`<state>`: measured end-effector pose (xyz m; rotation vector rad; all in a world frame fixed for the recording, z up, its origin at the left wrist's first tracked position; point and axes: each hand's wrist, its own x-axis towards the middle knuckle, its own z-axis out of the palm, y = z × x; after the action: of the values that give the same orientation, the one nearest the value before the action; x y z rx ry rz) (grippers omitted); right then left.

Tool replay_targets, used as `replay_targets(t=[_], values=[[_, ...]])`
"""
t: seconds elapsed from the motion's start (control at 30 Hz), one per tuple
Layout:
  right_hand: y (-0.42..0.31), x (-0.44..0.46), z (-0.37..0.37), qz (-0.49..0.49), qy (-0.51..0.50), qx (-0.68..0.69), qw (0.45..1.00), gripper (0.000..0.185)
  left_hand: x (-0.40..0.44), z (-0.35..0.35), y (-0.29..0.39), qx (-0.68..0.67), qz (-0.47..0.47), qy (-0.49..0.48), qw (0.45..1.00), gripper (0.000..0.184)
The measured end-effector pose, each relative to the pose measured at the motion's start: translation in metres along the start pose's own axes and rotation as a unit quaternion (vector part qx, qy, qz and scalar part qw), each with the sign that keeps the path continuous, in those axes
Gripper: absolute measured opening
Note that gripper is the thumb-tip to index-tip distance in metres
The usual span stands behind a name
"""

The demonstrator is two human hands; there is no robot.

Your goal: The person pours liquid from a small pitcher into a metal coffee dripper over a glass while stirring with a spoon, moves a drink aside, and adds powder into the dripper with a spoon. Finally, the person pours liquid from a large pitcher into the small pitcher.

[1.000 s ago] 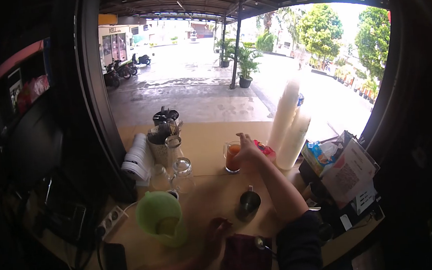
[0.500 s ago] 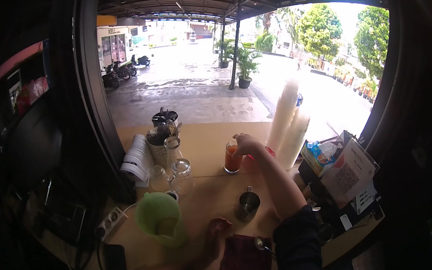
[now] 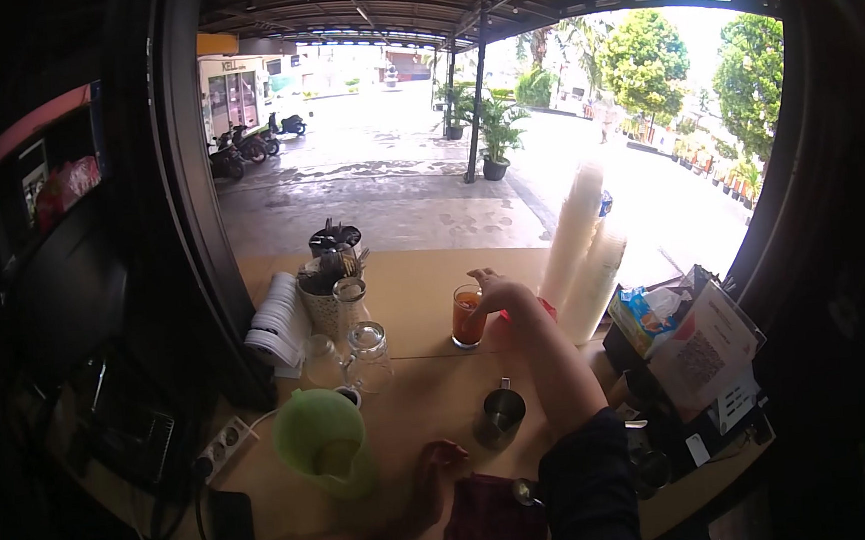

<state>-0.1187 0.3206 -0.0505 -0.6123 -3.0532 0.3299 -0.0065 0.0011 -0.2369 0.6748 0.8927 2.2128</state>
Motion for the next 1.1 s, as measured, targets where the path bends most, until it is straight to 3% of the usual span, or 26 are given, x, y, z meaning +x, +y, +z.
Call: replay_targets(t=[0.03, 0.1, 0.23, 0.4, 0.6, 0.77, 0.83, 1.03, 1.1], values=[[0.015, 0.011, 0.005, 0.000, 0.000, 0.000, 1.000, 0.108, 0.000, 0.000, -0.001, 0.002, 0.001, -0.001, 1.000, 0.037], [0.031, 0.026, 0.011, -0.057, -0.107, 0.096, 0.988, 0.102, 0.000, 0.001, 0.000, -0.004, -0.003, -0.002, 1.000, 0.037], [0.029, 0.016, 0.006, -0.063, -0.096, 0.124, 0.986, 0.094, -0.001, 0.002, 0.002, 0.001, -0.006, 0.000, 1.000, 0.036], [0.023, 0.001, 0.014, 0.015, -0.002, 0.120, 0.993, 0.089, -0.002, 0.003, 0.003, 0.005, -0.016, 0.002, 1.000, 0.036], [0.034, 0.002, 0.035, -0.008, 0.112, 0.105, 0.988, 0.079, -0.005, 0.009, 0.009, -0.003, -0.019, 0.005, 1.000, 0.034], [0.035, 0.002, 0.041, 0.011, 0.121, 0.108, 0.987, 0.079, -0.002, 0.006, 0.000, 0.043, -0.024, 0.015, 0.999, 0.036], [0.032, 0.000, 0.041, 0.026, 0.103, 0.107, 0.988, 0.080, -0.001, 0.013, 0.008, 0.007, -0.036, 0.044, 0.998, 0.024], [0.028, 0.004, 0.043, 0.070, 0.109, 0.125, 0.984, 0.077, -0.002, 0.012, 0.012, -0.012, -0.037, 0.041, 0.998, 0.026], [0.028, 0.008, 0.046, 0.048, 0.165, 0.093, 0.981, 0.084, -0.002, 0.010, 0.012, 0.010, -0.039, 0.031, 0.999, 0.024]])
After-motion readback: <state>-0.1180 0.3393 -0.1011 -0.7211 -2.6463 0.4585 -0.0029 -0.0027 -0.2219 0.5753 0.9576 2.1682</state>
